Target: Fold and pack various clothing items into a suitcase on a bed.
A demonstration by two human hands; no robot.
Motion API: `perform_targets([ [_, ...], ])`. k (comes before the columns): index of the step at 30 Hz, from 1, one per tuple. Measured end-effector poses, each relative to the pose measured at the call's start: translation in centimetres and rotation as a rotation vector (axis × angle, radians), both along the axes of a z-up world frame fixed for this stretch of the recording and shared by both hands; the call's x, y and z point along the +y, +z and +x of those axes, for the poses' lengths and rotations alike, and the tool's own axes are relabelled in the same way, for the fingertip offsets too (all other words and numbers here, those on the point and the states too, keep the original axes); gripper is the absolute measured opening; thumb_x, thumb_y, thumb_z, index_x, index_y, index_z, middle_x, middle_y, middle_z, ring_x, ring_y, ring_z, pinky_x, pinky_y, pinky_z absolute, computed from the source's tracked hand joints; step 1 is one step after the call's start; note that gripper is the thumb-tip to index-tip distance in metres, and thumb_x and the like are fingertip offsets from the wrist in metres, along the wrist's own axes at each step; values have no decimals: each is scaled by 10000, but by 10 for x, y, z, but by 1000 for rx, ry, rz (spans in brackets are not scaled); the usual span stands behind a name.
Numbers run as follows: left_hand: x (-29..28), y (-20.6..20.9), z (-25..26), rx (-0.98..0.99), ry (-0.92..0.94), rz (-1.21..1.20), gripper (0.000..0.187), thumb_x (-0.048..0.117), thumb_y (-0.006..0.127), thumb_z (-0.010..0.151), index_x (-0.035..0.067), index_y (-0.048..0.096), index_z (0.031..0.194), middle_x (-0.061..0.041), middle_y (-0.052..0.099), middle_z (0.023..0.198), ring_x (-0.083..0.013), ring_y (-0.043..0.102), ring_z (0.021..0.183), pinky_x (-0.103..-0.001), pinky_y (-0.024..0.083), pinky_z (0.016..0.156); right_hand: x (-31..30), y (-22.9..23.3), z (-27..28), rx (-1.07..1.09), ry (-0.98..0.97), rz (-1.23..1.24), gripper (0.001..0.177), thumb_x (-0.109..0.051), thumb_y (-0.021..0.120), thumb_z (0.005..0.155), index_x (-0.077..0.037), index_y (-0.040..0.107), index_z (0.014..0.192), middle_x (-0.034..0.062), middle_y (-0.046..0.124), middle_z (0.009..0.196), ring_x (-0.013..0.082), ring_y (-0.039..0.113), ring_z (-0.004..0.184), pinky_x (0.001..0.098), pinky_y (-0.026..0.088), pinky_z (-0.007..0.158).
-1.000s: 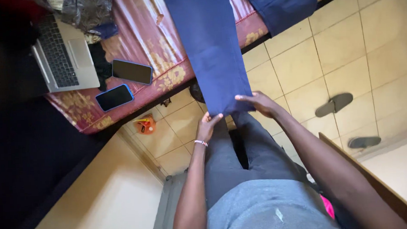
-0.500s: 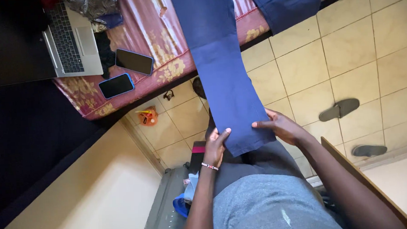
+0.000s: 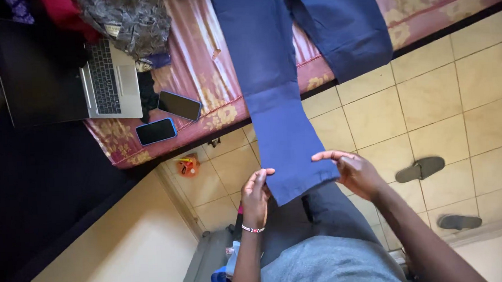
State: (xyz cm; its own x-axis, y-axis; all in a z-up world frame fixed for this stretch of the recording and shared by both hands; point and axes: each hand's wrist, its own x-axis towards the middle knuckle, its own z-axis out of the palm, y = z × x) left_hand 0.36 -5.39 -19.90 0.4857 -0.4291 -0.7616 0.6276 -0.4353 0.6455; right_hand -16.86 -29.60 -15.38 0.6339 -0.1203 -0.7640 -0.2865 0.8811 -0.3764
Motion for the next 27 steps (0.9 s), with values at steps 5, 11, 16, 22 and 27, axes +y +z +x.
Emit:
perform_targets([
  [5,-66,47,63,277,144,-380,329,56,449,989,-32,621,1256,-28,698,931,-80,640,797,-233,545,764,-52,9,60,-17,133,-231,454,-298,639,955,-22,648,1316,28,701,1137,103,640,1025,299,489,935],
  [11,-171,-4,168,-58,-138,-206,272,53,431,1043,10,630,1223,-63,715,787,-123,699,629,-241,527,543,-143,-50,155,-59,134,-418,375,-324,534,1007,-16,645,1191,119,776,909,181,745,790,312,580,720],
  [16,-275,-113,283,-252,-210,-81,281,271,678,1008,0,686,1080,-42,654,640,-90,603,502,-247,462,451,-223,-145,275,135,142,-417,204,-260,594,1021,-60,611,1058,131,738,834,203,700,662,289,497,585],
  [22,-366,-197,384,-342,-350,-82,273,332,667,1012,66,675,950,-8,642,624,-64,563,457,-238,439,428,-310,-240,360,113,107,-473,240,-315,632,1031,-95,537,1038,124,730,767,217,695,560,304,463,460],
  [27,-422,-197,431,-482,-378,-119,232,277,670,1025,56,693,959,-26,692,659,-79,581,463,-256,449,440,-366,-280,409,41,115,-582,215,-314,625,1039,-105,601,1082,102,748,813,187,722,593,282,495,472],
])
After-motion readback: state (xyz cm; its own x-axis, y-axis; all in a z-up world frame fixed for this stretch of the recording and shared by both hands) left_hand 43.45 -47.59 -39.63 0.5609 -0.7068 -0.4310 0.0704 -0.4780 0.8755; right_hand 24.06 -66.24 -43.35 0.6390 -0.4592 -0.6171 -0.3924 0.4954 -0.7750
